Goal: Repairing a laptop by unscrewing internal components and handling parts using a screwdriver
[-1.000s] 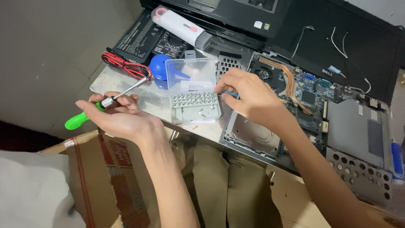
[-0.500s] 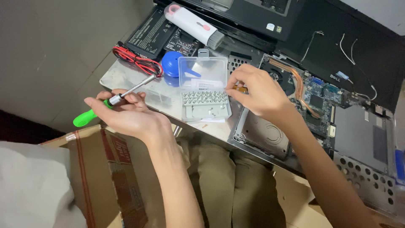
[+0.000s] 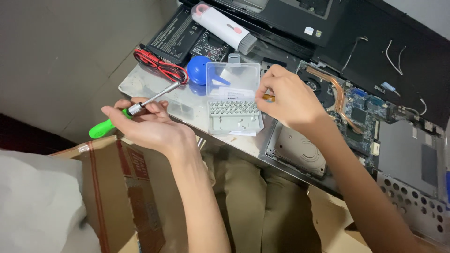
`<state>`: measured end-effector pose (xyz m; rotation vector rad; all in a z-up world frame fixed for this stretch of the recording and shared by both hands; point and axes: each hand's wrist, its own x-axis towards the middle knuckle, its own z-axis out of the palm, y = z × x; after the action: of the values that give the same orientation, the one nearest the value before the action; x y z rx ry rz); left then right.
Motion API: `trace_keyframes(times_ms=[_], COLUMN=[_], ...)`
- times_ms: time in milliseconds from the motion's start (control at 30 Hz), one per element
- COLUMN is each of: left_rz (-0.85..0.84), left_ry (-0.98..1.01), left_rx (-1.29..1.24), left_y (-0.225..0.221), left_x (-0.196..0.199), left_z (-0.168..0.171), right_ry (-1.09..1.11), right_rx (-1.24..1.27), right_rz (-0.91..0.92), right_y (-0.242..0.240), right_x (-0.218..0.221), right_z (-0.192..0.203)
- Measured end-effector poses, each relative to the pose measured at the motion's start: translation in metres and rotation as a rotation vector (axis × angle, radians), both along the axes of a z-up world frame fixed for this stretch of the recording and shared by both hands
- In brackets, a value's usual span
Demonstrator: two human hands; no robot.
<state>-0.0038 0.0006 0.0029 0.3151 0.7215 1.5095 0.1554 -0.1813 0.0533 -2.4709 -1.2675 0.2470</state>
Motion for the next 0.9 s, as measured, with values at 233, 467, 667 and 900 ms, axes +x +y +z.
trace_keyframes(times_ms=[233,467,667,900], left_rz=[-0.01,-0.02,-0.012,-0.015], left_ry=[-0.001,-0.019,-0.021,-0.013], left_rx=[-0.009,-0.014,0.003,0.036], left_y=[0.003,0.003,0.004,0.0], left_x=[0.0,-0.002,0.0,0.001], left_z=[-0.004,-0.003,-0.005,-0.001], right_ry=[-0.158,-0.224,-0.197,-0.12], right_rx=[-0.117,-0.155,-0.159,0.05], right_rz=[0.031,0.054,0.054,-0.011], right_y=[0.01,0.012,0.005,-0.027], right_x=[0.005,0.006,0.001,-0.016], right_z=[-0.008,-0.014,-0.009,0.028])
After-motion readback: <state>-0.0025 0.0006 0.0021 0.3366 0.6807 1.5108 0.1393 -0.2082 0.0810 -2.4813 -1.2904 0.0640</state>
